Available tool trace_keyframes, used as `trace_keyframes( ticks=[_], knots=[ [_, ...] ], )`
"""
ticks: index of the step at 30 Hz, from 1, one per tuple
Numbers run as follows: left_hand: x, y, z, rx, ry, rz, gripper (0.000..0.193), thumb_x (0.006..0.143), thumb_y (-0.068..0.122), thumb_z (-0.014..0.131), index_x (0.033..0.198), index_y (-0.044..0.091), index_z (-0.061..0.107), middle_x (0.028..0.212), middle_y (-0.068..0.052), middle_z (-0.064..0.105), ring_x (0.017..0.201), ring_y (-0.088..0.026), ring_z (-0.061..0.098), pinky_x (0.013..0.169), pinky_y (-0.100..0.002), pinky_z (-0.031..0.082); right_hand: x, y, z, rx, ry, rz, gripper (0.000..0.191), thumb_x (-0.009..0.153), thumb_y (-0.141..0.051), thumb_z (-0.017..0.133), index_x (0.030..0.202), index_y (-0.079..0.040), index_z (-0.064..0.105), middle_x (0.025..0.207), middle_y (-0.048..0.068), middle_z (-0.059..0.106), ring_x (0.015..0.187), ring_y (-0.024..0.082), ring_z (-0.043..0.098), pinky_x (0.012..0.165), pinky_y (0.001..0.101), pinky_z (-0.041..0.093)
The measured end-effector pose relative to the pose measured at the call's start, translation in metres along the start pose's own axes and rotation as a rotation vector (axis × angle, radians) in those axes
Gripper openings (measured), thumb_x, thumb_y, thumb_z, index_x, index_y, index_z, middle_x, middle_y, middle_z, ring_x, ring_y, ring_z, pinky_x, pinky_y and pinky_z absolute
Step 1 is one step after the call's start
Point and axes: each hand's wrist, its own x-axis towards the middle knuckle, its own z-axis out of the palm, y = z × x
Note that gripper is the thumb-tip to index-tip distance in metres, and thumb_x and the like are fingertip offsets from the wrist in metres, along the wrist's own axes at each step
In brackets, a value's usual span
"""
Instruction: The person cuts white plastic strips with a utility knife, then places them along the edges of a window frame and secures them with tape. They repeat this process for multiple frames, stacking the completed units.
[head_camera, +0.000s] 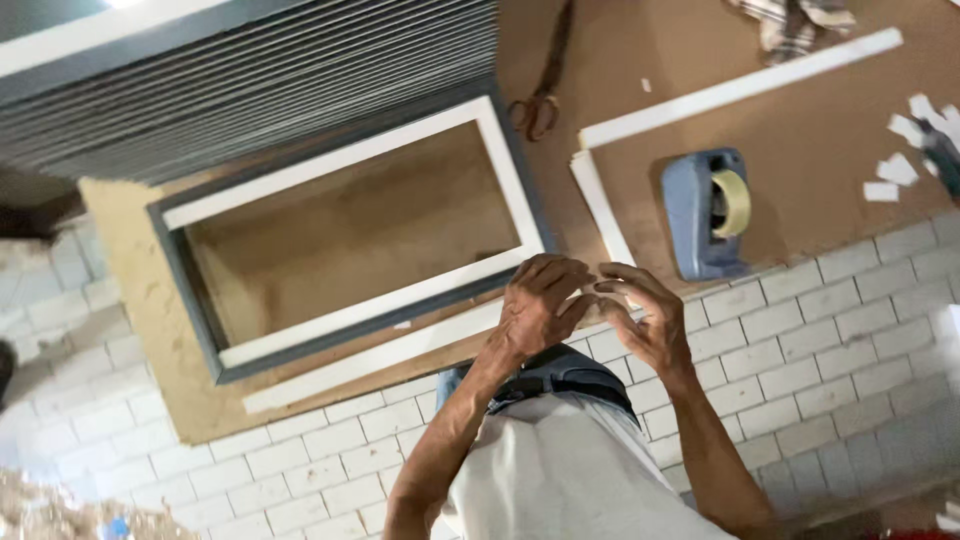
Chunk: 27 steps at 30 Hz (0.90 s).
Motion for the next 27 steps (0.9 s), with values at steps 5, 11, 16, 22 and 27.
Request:
trace_keyframes(
  ticks=[5, 11, 16, 22, 27],
  knots=[
    [-0.028, -0.010, -0.062, 0.153, 0.214, -0.084, 0.022, 0.082, 0.012, 0.081, 0.103, 0.011, 0.075, 0.108, -0.004, 0.072, 0.106, -0.027, 0.069, 0.097, -0.043, 0.055, 0.045, -0.036, 0.061, 0.115, -0.200, -0.041, 0.033, 0.084, 0.001, 0.075, 0.117, -0.004, 0.073, 0.131, 0.013, 0.068, 0.114, 0.023, 0.070, 0.091, 0.0317, 0.060],
    [-0.082, -0.024, -0.142, 0.284, 0.402, -0.162, 0.020, 0.079, 0.009, 0.083, 0.096, 0.010, 0.073, 0.103, -0.004, 0.072, 0.100, -0.025, 0.069, 0.087, -0.042, 0.054, 0.070, -0.062, 0.145, 0.326, -0.517, -0.018, 0.028, 0.091, -0.004, 0.073, 0.119, -0.005, 0.074, 0.137, 0.011, 0.065, 0.117, 0.020, 0.068, 0.086, 0.0310, 0.063],
    [-0.120, -0.036, -0.189, 0.398, 0.440, -0.122, 0.021, 0.077, 0.002, 0.077, 0.095, 0.009, 0.069, 0.106, -0.005, 0.072, 0.105, -0.027, 0.069, 0.100, -0.045, 0.056, 0.055, -0.058, 0.222, 0.713, -0.516, 0.332, 0.053, 0.090, -0.013, 0.074, 0.140, -0.014, 0.057, 0.141, 0.010, 0.063, 0.112, 0.018, 0.068, 0.083, 0.0299, 0.060],
    [-0.156, -0.061, -0.231, 0.244, 0.378, -0.200, 0.019, 0.081, -0.001, 0.079, 0.096, 0.007, 0.071, 0.118, -0.008, 0.072, 0.112, -0.031, 0.069, 0.097, -0.043, 0.057, 0.023, 0.027, 0.144, -0.302, 0.096, 0.345, 0.048, 0.089, -0.020, 0.080, 0.133, -0.007, 0.068, 0.122, 0.013, 0.075, 0.097, 0.021, 0.076, 0.084, 0.0321, 0.062],
    [-0.166, -0.086, -0.256, 0.121, 0.299, -0.315, 0.015, 0.083, 0.002, 0.079, 0.096, 0.005, 0.071, 0.116, -0.011, 0.072, 0.108, -0.029, 0.070, 0.092, -0.039, 0.057, -0.001, 0.088, 0.062, -0.777, 0.343, 0.216, 0.053, 0.093, -0.037, 0.078, 0.127, 0.004, 0.070, 0.121, 0.022, 0.071, 0.110, 0.039, 0.069, 0.092, 0.0472, 0.056]
  ],
)
